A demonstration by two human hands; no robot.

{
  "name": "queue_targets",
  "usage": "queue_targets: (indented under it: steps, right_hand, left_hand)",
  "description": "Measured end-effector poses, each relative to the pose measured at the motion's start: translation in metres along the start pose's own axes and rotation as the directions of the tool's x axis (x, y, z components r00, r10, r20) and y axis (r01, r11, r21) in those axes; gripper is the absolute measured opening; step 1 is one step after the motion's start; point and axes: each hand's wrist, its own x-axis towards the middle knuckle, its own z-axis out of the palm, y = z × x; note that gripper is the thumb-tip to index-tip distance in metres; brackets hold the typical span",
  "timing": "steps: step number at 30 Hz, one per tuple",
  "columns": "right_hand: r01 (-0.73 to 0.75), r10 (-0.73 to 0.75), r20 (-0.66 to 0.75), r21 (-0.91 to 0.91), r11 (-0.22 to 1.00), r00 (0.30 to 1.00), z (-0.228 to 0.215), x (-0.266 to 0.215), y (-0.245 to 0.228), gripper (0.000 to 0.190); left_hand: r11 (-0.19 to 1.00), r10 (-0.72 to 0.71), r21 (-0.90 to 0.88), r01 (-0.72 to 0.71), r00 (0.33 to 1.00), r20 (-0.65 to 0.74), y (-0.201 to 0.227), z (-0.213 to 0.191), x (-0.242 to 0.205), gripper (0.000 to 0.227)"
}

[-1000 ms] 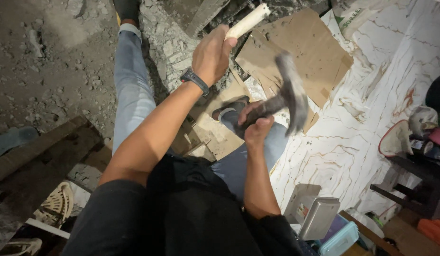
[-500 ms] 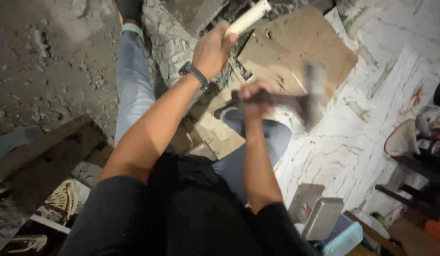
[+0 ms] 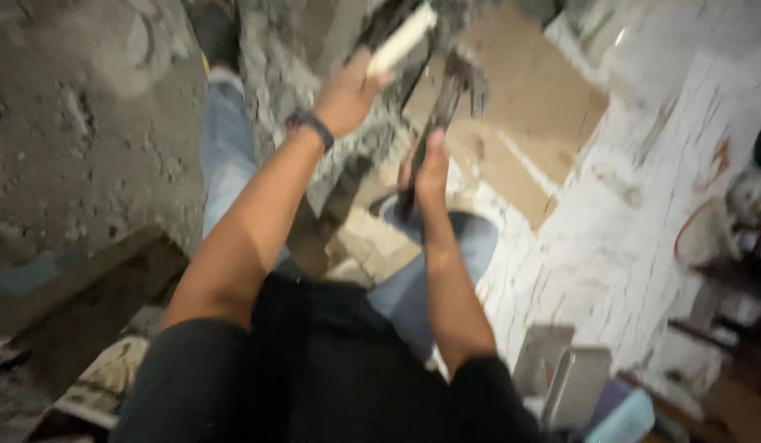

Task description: Using a hammer to strike a wooden wedge to pry apart concrete debris

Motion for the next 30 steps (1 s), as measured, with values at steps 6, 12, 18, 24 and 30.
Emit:
queue_targets:
  steps: [6,12,18,24,30]
  right_hand:
    - [-0.312,0.311,0.020,0.009,0.950,0.950,0.020,-0.059,-0.030,0.061]
    - [-0.483,0.479,-0.066,-0.085,0.871,0.875,0.014,-0.060,-0.016,0.061]
    - [-0.469,0.303,-0.449,-0.883,-0.007,0.841,0.065,-0.060,-0.017,0.048]
    - [-0.398,0.411,-0.014,-0.278,0.874,0.912,-0.016,-0.032,0.100,0.068]
    - [-0.543,0.553,-0.029,-0.246,0.803,0.832,0.019,-0.063,-0.001,0.061]
  left_hand:
    - [0.925,-0.057,0.380,0.007,0.991,0.121,-0.017,-0.005,0.024,0.043]
    - [0.855,0.107,0.515,-0.052,0.991,-0.078,-0.028,-0.006,0.031,0.042]
    - [0.978,-0.202,-0.018,0.206,0.970,0.134,0.092,0.041,-0.107,0.036]
    - [0.972,-0.165,0.171,0.161,0.986,0.010,0.037,0.054,-0.094,0.029]
    - [0.973,-0.093,0.198,0.120,0.986,-0.141,0.018,0.017,0.002,0.021]
